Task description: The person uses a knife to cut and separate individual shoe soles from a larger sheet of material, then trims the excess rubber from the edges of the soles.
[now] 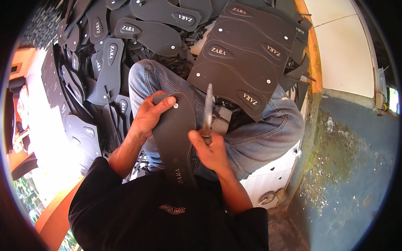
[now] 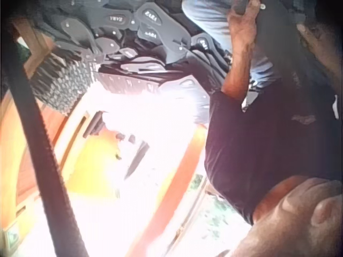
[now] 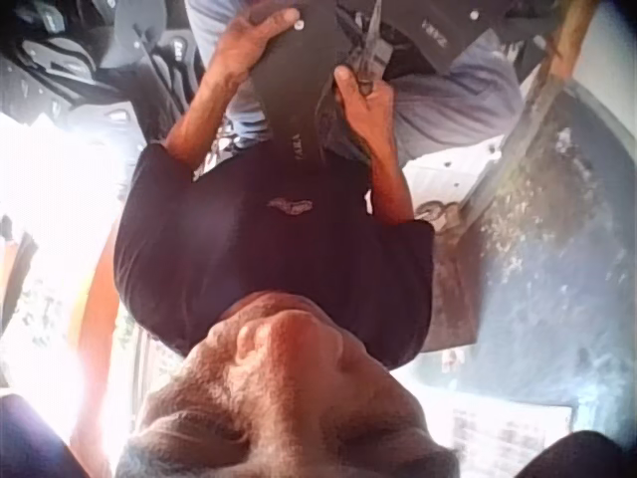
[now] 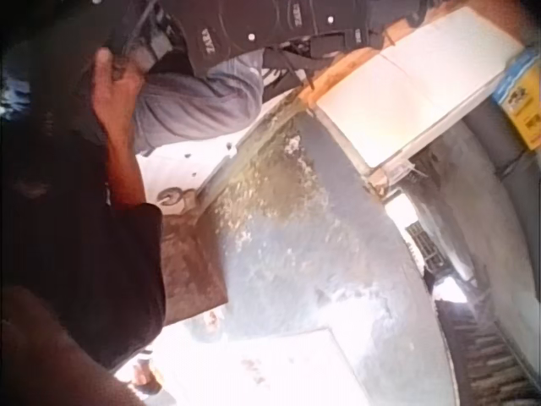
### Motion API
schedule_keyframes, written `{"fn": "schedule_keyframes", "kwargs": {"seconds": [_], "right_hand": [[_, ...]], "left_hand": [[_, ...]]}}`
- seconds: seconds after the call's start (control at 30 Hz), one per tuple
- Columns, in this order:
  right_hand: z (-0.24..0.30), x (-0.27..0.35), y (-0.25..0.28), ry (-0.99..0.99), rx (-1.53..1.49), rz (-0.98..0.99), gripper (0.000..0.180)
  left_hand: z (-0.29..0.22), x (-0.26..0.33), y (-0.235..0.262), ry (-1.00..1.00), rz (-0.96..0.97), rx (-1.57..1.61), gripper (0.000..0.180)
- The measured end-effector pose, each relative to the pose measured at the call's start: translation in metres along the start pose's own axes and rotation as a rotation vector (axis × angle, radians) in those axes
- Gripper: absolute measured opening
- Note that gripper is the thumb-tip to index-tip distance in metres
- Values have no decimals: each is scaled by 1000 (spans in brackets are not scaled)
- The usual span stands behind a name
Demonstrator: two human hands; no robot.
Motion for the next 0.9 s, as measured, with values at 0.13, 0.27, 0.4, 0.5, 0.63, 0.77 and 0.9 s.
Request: {"fn": "schedule_keyframes", "kwargs": {"seconds": [0.13, 0.27, 0.4, 0.5, 0.63, 0.77, 0.9], "right_hand": [[16, 10, 35, 206, 768, -228, 39], [10, 13, 41, 141, 824, -256, 41], [9, 15, 42, 147, 793, -255, 39], [11, 14, 41, 117, 852, -227, 32], [24, -9, 34, 245, 955, -178, 23], [51, -48, 31, 339, 737, -107, 25], [56, -48, 40, -149, 96, 47, 37]], "left_hand": [[-3, 0, -6, 72, 22, 14, 33], [-7, 0, -19, 50, 93, -48, 34], [-11, 3, -24, 84, 81, -59, 36], [-8, 4, -23, 94, 108, -60, 34], [0, 9, -35, 88, 153, -231, 30], [3, 13, -43, 120, 226, -148, 31], [6, 6, -41, 18, 220, -144, 38]]}}
Point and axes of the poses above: each hand's wrist, its own x-axis away from the middle knuckle, its own y-axis out of the back of the hand, z = x × y, the point moved 5 cm from there along -x, towards the middle knuckle, and after that the axes turned 3 degrees about z, right-handed, at the moved point
